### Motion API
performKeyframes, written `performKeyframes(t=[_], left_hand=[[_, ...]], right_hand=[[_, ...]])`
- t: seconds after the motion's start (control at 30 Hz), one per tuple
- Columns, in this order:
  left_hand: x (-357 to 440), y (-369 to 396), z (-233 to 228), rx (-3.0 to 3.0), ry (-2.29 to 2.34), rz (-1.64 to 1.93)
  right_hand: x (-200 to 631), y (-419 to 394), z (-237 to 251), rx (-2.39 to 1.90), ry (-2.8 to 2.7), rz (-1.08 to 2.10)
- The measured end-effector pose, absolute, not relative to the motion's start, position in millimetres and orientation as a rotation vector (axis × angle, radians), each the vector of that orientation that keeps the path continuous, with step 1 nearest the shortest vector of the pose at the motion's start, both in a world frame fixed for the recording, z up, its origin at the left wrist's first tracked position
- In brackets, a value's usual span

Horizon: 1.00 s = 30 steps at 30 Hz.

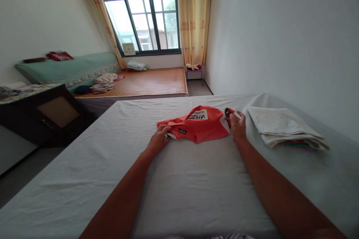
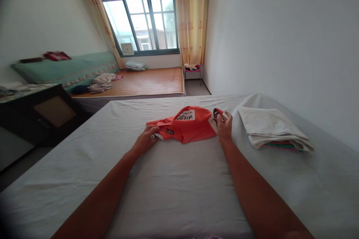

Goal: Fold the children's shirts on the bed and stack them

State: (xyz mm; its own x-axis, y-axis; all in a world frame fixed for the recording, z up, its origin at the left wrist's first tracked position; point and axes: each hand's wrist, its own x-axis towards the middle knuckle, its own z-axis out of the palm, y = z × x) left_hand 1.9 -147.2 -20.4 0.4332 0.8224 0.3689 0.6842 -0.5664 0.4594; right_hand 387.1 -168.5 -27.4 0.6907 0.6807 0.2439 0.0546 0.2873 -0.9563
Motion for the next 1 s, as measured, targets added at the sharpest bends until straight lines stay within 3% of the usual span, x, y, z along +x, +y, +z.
performKeyframes(t=[0.17,0.3,0.63,0.8,1.0], left_hand=[[-12.4,-136.8,-15.5,2.353,1.534,0.964],[-27.7,-130.2,-7.1,2.126,1.642,1.271],[-59.0,-118.5,10.1,1.484,1.595,1.878],[-55.4,-127.6,22.4,1.577,1.384,1.651],[-50.7,-135.7,29.9,1.518,1.494,1.564]], right_hand=[[380.3,-185.8,-18.0,-1.296,-1.797,0.738],[377.9,-187.8,-28.0,-1.354,-2.111,0.532],[405.6,-171.7,-25.2,-1.418,-0.956,0.210],[403.3,-170.6,-29.9,-1.472,-0.968,0.209],[395.5,-182.0,-8.8,-1.443,-0.956,0.103]])
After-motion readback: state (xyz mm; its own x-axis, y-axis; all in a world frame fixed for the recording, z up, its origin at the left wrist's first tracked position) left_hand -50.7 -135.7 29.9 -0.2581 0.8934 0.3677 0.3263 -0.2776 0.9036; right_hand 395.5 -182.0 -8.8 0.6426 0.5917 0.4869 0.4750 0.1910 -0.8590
